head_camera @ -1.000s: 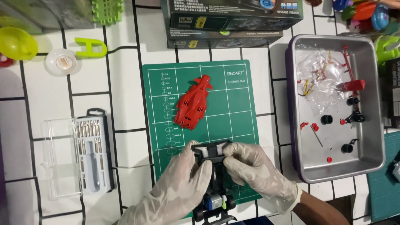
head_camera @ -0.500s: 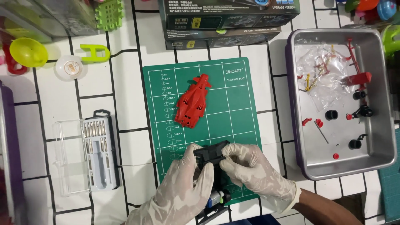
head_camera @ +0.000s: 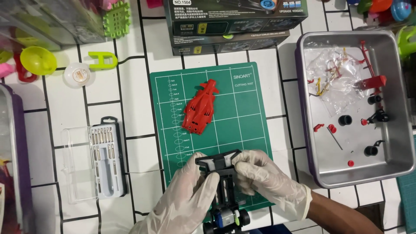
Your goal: The person assembles a toy vehicle chassis on a green cutting mat. They attach a black plastic component to the main frame, pick up a small black part from a metal tray, and fit it into the assembly. The person then picks up a red plastic body shell and aligns it with the chassis.
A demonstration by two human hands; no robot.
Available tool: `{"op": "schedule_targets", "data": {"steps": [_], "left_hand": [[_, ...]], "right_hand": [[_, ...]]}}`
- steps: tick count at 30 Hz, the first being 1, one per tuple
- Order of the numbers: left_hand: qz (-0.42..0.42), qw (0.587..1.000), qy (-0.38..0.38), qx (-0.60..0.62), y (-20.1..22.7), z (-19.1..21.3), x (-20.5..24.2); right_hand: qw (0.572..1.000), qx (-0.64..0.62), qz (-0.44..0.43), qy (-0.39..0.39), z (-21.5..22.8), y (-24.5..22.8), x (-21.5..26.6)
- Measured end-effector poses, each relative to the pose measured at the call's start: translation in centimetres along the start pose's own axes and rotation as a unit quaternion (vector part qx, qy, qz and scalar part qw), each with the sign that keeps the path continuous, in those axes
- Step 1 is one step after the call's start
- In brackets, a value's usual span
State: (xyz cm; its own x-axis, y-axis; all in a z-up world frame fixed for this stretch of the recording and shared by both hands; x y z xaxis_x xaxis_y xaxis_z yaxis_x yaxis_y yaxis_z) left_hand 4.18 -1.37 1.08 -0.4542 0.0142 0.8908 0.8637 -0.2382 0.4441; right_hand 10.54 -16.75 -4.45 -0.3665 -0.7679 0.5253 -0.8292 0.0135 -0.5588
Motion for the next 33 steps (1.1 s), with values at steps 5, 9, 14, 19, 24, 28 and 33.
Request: {"op": "schedule_targets", "data": {"steps": [5,9,14,19,24,28,33], "left_hand": [[-0.032,0.996,0.044,-0.074,0.1,-0.1,-0.6],[-0.112,0.979,0.161,-0.057,-1.6,0.1,-2.0],[-0.087,0.994,0.032,-0.058,-1.1,-0.5,-3.3],[-0.190,0.976,0.058,-0.086,2.1,-0.1,-3.0],[-0.200,0.967,0.106,-0.116,0.5,0.1,-4.8],[-0.133,0.987,0.017,-0.084,1.6,0.5,-4.3],[-0.118,0.989,-0.002,-0.088,1.3,0.5,-4.0]], "right_hand": [[0.961,0.185,0.190,0.073,-2.0,-3.4,0.8],[0.933,0.226,0.227,0.162,-1.4,-4.2,2.1],[0.729,0.557,0.356,0.177,-4.1,-6.8,2.7],[0.676,0.588,0.420,0.144,-4.4,-6.7,3.1],[0.627,0.634,0.432,0.139,-5.0,-6.4,2.8],[0.630,0.638,0.419,0.146,-4.3,-6.3,2.1],[0.620,0.636,0.440,0.128,-4.7,-5.9,2.3]]}}
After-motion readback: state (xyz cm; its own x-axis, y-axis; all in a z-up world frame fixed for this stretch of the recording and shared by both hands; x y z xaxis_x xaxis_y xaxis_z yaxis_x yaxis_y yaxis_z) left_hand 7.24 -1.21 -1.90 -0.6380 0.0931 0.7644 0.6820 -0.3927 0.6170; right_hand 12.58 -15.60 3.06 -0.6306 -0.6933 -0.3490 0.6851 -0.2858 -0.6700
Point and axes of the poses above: each hand's wrist, its own x-axis away from the middle knuckle, its own z-axis out of the back of the hand, y = z × x, the point moved 9 cm from there along -x, towards the middle knuckle, and after that the axes turned 1 degree about -z, right-handed, at the moved point
